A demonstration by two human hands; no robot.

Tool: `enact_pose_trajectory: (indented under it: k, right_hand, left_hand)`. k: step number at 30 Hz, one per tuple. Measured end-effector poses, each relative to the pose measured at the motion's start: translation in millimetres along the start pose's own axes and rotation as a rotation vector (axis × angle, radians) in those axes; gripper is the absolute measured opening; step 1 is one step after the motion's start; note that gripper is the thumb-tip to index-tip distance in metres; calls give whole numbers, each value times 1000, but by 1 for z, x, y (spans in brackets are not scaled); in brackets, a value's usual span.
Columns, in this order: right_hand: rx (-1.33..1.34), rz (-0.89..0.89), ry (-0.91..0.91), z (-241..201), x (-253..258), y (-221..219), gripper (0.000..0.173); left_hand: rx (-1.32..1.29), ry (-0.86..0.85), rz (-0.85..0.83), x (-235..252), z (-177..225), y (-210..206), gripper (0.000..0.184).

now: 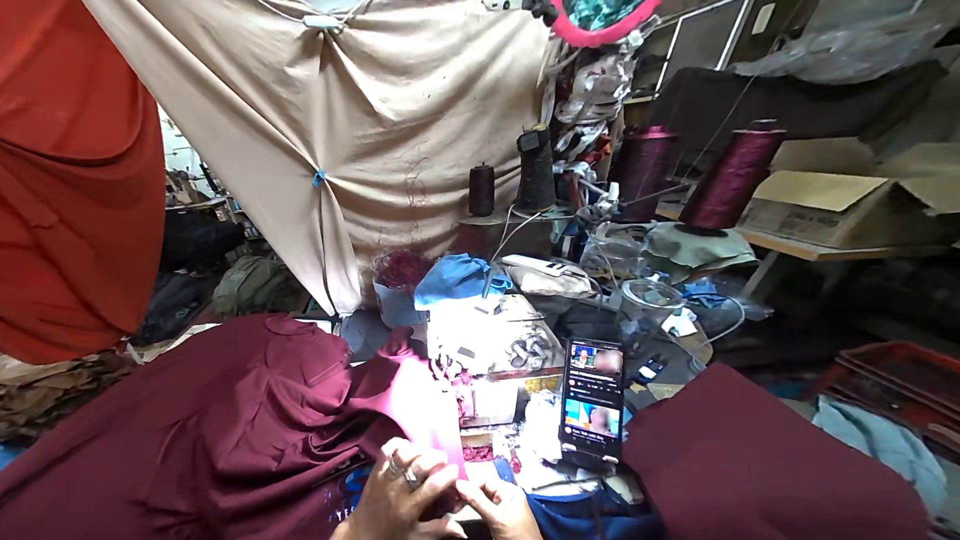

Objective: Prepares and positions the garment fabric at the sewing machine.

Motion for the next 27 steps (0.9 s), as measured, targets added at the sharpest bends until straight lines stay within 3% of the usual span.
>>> enact_pose_trajectory:
  k: [2,6,10,16,23,27]
  right_hand:
    - [-56,18,23,3,1,1,12]
    - [-208,64,72,6,2,-2,16]
    - [-225,88,136,5,-1,-4,13]
    - [-208,59,179,11,-3,-8,15]
    - [-245,36,170,11,-6,-12,16]
    - [-266,38,139,7,-8,-10,15]
  left_hand:
    - [165,53,-83,8,-4,-3,68]
    - [238,60,-182,14,4,-15,67]
    - [343,124,-115,10,12,-27,55]
    - [305,234,-102,24,0,-8,43]
    - [304,312,-175,34,2,-15,56]
    - [276,292,-126,32,1,-17,52]
Point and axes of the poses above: each hand's wrist, its own x-axis towards the middle knuckle, its own y-axis out of the back of the hand, z = x × y, the point moved 2 cm from there along x, towards the middle knuckle, and after that the axes turned 3 degrees about y, right-handed, at the moved point
